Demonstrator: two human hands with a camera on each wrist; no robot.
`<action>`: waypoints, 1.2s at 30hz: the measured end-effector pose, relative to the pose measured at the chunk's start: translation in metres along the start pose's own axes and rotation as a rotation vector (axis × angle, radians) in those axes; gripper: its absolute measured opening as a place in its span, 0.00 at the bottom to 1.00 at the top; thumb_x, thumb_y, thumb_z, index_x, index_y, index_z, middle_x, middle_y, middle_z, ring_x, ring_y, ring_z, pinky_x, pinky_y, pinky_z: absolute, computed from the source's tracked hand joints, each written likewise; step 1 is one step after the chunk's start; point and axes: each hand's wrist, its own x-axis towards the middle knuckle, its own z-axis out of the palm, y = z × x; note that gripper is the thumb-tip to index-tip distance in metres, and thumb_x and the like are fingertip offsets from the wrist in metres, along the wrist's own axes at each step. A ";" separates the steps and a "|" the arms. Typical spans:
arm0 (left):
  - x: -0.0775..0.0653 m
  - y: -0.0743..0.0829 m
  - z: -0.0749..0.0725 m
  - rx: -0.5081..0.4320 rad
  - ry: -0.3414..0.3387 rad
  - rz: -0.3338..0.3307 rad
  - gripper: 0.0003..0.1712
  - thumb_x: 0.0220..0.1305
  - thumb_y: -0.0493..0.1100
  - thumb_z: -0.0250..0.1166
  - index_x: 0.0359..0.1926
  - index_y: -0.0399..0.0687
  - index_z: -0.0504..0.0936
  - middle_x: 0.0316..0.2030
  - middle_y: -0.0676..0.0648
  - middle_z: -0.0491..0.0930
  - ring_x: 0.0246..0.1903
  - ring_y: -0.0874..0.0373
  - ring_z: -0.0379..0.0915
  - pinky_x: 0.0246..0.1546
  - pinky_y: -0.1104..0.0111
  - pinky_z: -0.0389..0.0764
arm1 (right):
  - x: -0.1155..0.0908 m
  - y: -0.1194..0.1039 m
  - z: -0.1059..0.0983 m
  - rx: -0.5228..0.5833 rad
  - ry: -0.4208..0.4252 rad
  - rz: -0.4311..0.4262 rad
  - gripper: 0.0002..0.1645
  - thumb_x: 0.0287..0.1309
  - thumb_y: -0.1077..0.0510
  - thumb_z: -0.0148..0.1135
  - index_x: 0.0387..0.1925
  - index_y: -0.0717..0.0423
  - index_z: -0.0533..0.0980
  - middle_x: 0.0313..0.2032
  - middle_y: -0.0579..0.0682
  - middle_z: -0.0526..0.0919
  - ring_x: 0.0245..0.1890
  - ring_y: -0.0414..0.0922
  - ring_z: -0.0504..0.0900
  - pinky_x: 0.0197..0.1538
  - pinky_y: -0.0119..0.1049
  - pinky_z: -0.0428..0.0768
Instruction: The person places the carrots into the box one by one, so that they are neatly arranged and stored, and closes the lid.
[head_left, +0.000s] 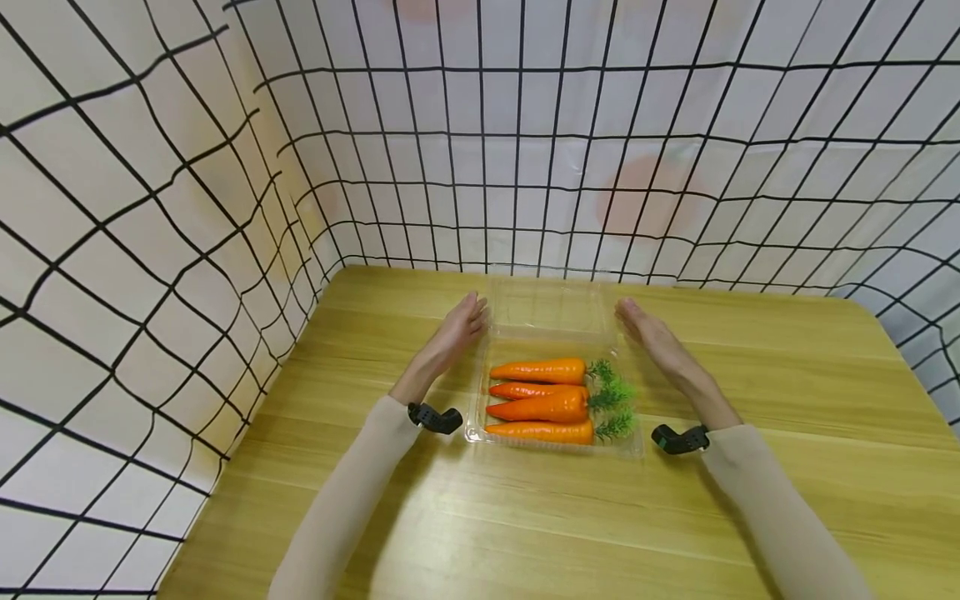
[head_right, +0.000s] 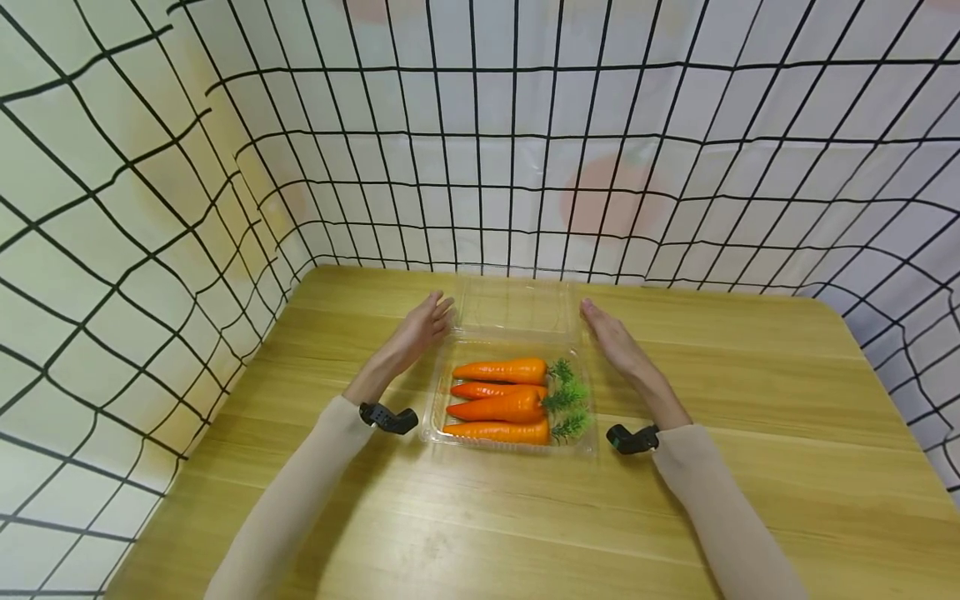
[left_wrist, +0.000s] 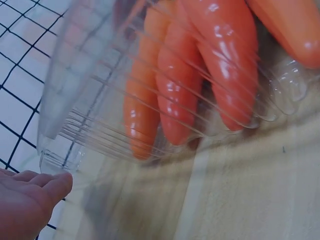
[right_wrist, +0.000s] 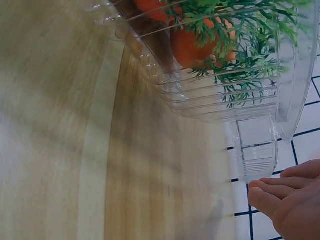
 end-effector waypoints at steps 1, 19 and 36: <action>-0.001 0.001 0.000 0.006 -0.003 0.004 0.39 0.86 0.56 0.31 0.82 0.37 0.32 0.83 0.37 0.39 0.83 0.43 0.39 0.83 0.53 0.50 | 0.000 -0.001 0.000 -0.005 0.006 -0.002 0.53 0.78 0.29 0.25 0.81 0.66 0.36 0.82 0.63 0.39 0.83 0.61 0.39 0.83 0.58 0.40; -0.002 0.018 -0.004 0.063 -0.052 0.117 0.38 0.85 0.58 0.27 0.83 0.40 0.36 0.83 0.39 0.41 0.82 0.41 0.42 0.83 0.53 0.48 | -0.009 -0.011 -0.004 0.071 0.106 -0.187 0.46 0.82 0.35 0.27 0.81 0.67 0.42 0.80 0.69 0.50 0.80 0.66 0.51 0.83 0.59 0.49; -0.026 0.019 -0.009 -0.062 -0.145 0.271 0.36 0.86 0.55 0.26 0.81 0.36 0.49 0.83 0.37 0.45 0.82 0.38 0.39 0.83 0.45 0.44 | -0.024 -0.007 0.002 0.404 0.125 -0.470 0.36 0.85 0.47 0.33 0.79 0.68 0.52 0.74 0.57 0.66 0.74 0.48 0.66 0.71 0.26 0.73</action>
